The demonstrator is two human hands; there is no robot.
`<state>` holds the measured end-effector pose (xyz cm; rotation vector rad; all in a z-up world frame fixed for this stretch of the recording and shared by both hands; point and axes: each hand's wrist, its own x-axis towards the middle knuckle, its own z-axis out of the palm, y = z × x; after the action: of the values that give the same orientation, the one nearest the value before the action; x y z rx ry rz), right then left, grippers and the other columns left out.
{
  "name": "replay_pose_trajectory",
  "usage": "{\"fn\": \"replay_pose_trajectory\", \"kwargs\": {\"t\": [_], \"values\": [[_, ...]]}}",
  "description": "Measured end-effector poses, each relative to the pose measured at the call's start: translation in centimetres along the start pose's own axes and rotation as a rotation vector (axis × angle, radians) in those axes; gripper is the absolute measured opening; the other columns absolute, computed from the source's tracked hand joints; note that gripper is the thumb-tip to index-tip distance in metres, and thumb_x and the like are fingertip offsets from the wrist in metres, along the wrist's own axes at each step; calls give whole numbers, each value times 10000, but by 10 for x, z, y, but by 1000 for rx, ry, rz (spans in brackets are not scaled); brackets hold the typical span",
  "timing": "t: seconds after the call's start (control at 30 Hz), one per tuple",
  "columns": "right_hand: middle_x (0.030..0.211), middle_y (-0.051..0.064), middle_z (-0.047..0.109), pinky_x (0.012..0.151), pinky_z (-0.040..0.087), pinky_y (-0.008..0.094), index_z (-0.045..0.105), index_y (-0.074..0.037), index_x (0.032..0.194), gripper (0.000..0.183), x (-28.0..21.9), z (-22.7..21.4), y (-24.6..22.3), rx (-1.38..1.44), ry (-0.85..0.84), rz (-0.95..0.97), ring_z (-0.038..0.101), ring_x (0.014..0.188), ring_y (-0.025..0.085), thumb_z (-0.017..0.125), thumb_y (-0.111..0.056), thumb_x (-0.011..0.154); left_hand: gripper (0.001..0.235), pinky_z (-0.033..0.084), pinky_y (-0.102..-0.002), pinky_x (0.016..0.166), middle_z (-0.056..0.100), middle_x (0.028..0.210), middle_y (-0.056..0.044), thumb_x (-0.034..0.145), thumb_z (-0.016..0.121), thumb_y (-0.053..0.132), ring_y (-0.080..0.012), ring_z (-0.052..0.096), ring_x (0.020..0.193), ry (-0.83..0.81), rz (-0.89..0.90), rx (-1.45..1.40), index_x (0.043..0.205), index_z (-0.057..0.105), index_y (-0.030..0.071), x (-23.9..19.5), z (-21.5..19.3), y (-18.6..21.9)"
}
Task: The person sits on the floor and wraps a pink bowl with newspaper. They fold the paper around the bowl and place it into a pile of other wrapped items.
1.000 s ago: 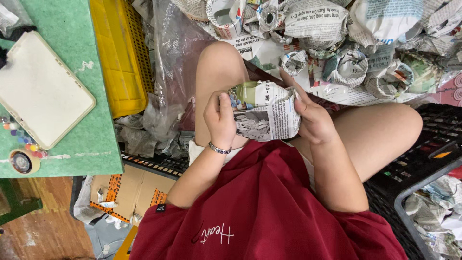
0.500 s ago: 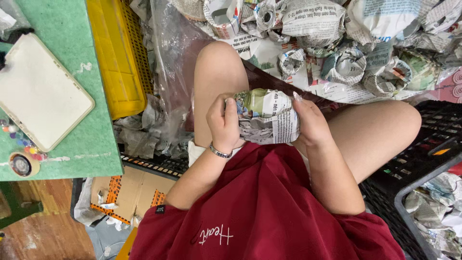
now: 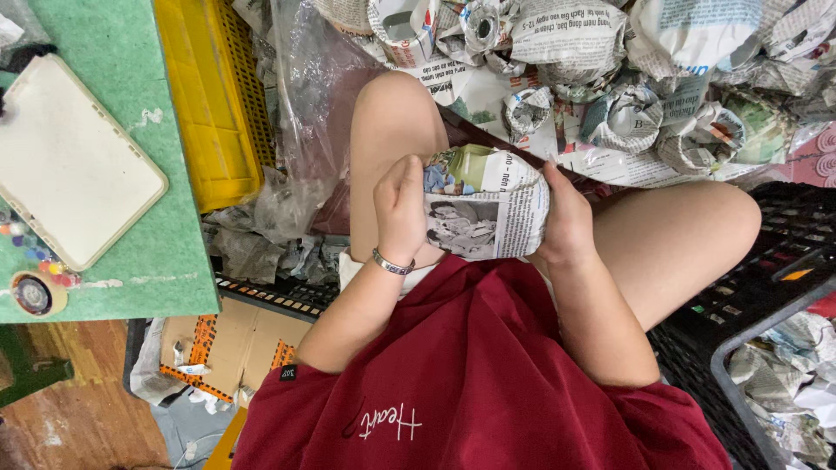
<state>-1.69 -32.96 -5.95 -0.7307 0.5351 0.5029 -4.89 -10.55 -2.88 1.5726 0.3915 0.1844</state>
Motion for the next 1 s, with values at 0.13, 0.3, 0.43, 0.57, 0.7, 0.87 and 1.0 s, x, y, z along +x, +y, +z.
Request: {"fn": "replay_pose_trajectory", "kwargs": {"t": [0.13,0.3,0.43,0.57,0.7,0.87,1.0], "values": [[1289,189,675,1033,539,406,570,85,1383,425,-4,10,-11,44,-54,22,675,1153,294,423,-220,1127,320,468,-257,749,612,870,14,1110,539,222,-70,519,825,-137,-81,-150,995,662,-50,4,-6,-1],[1396,154,624,1095,496,386,399,-37,1536,523,-10,29,-21,15,-241,-13,644,1249,261,442,-262,1065,336,483,-257,785,648,897,0,1076,555,253,-78,551,851,-99,-102,-87,1048,679,-58,5,-3,-6],[1493,92,568,1126,474,370,260,-63,1613,658,-9,31,-23,-51,-350,-107,606,1309,209,500,-341,1067,390,479,-282,765,593,830,-28,1120,533,273,-117,523,813,-64,-108,128,976,648,-71,5,0,-10],[1426,168,618,1091,504,386,382,70,1590,711,3,8,-21,-48,-323,19,635,1246,250,500,-424,1092,358,485,-277,811,648,897,-6,1085,515,259,-96,561,855,-81,-91,-10,996,653,-59,4,3,-11],[1320,170,662,996,547,391,496,90,1482,720,18,-19,-7,-158,-134,-10,674,1130,257,515,-500,1069,353,470,-276,752,617,832,-8,1076,526,243,-95,531,797,-60,-148,-26,939,661,-52,7,6,-5],[1284,129,702,993,568,381,561,60,1398,620,19,-43,0,-159,-286,-86,704,1120,221,592,-439,1030,361,451,-291,677,535,723,-12,1078,538,242,-98,489,712,-69,-126,65,861,626,-33,7,6,0],[1247,145,705,976,561,386,578,79,1363,506,16,-48,-12,-208,-314,-26,700,1087,225,647,-311,1049,380,433,-307,644,512,690,-11,1067,538,244,-104,481,676,-74,-108,92,802,587,-23,4,7,0]]}}
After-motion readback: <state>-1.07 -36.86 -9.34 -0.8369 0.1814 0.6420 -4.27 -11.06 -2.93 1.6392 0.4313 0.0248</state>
